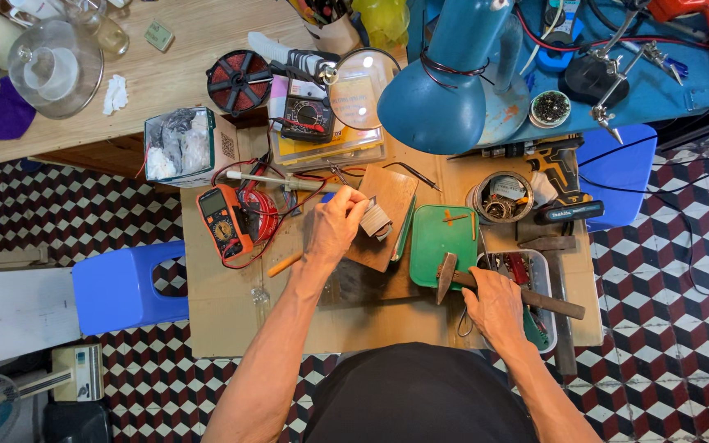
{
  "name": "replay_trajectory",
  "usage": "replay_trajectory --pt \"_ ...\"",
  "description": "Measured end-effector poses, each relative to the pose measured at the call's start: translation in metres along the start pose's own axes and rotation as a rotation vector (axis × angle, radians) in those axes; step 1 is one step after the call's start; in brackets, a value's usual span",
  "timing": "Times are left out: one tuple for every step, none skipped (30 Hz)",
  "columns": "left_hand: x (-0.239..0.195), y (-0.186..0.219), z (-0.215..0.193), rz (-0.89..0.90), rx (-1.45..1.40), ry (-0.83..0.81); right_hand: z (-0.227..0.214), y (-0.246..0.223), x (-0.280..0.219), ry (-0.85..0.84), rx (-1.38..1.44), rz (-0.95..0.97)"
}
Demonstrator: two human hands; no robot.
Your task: The person repeatedly taps a small rectangular electrical component with a hammer while holding it on a wooden block. They rotate the component and continue tapping different sides, occasionally inspecting it between strikes.
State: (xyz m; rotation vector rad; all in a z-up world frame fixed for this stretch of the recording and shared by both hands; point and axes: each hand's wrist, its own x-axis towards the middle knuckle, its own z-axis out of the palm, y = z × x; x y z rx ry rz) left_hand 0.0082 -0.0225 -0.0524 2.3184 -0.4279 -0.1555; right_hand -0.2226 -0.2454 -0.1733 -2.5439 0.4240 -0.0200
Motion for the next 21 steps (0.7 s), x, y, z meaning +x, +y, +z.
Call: replay_trajectory --pt "-0.0001 0.0007 0.0002 -0.008 0.023 -0.006 -0.0003 0.0001 0.0001 -0.006 0.002 0.01" --pt "-0.0002 0.0013 -0.0003 -0.012 0.031 -0.007 -0.0005 -0.0002 0.0001 -0.013 0.004 0.019" --pt "-0.0002 0.0019 -0.0009 -0.017 0.039 -0.009 -0.0004 -0.0005 0.0002 -0.019 0.007 0.028" --pt "-0.0002 0.0028 -0.001 -0.02 0.045 -0.011 -0.0007 -0.0005 -0.0001 -0.011 0.012 0.022" --pt "-0.0001 0.0036 -0.0011 -0.017 0.04 -0.013 -0.0009 -0.0005 -0.0002 -0.004 0.017 0.015" --pt "0.0004 0.0044 -0.0014 -0.014 0.034 -0.014 -0.001 -0.0006 0.0004 0.004 0.022 0.009" --pt "0.0006 0.005 -0.0017 -0.01 0.029 -0.014 -0.0012 -0.0008 0.0009 0.002 0.018 0.012" --pt "-0.0001 0.0055 -0.0021 -0.007 0.041 -0.012 -0.0014 -0.0012 0.0008 0.0 0.014 0.014" --pt "-0.0011 0.0059 -0.0024 -0.004 0.052 -0.009 -0.0017 -0.0016 0.0003 -0.003 0.01 0.016" --pt "-0.0016 0.0063 -0.0027 0.0 0.064 -0.007 -0.0022 -0.0019 0.0005 -0.001 0.01 0.014" --pt "-0.0017 0.0067 -0.003 0.031 0.099 -0.009 -0.0026 -0.0023 0.0008 0.001 0.011 0.011" --pt "-0.0018 0.0071 -0.0033 0.062 0.133 -0.011 -0.0033 -0.0027 0.0009 0.003 0.011 0.008" --pt "-0.0019 0.0073 -0.0036 0.093 0.168 -0.013 -0.0038 -0.0031 0.0011 -0.01 0.011 0.024" --pt "-0.0017 0.0073 -0.004 0.103 0.184 -0.011 -0.0041 -0.0035 0.0012 -0.024 0.012 0.039" --pt "-0.0015 0.0071 -0.0043 0.114 0.2 -0.01 -0.0042 -0.0038 0.0012 -0.038 0.012 0.053" --pt "-0.0014 0.0069 -0.0043 0.125 0.215 -0.008 -0.0041 -0.0038 0.0011 -0.031 0.011 0.036" --pt "-0.0016 0.0067 -0.0043 0.11 0.201 -0.015 -0.0039 -0.0033 0.0011 -0.023 0.009 0.019" --pt "-0.0016 0.0066 -0.004 0.095 0.186 -0.021 -0.0036 -0.0023 0.0015 -0.015 0.007 0.002" --pt "-0.0017 0.0066 -0.0037 0.081 0.172 -0.027 -0.0033 -0.001 0.0017 -0.03 -0.017 0.003" --pt "-0.0026 0.0062 -0.0042 0.106 0.173 -0.013 -0.0022 -0.0001 0.002 -0.046 -0.04 0.004" --pt "-0.0037 0.0058 -0.0046 0.131 0.174 0.001 -0.0011 0.0009 0.0025 -0.061 -0.062 0.006"
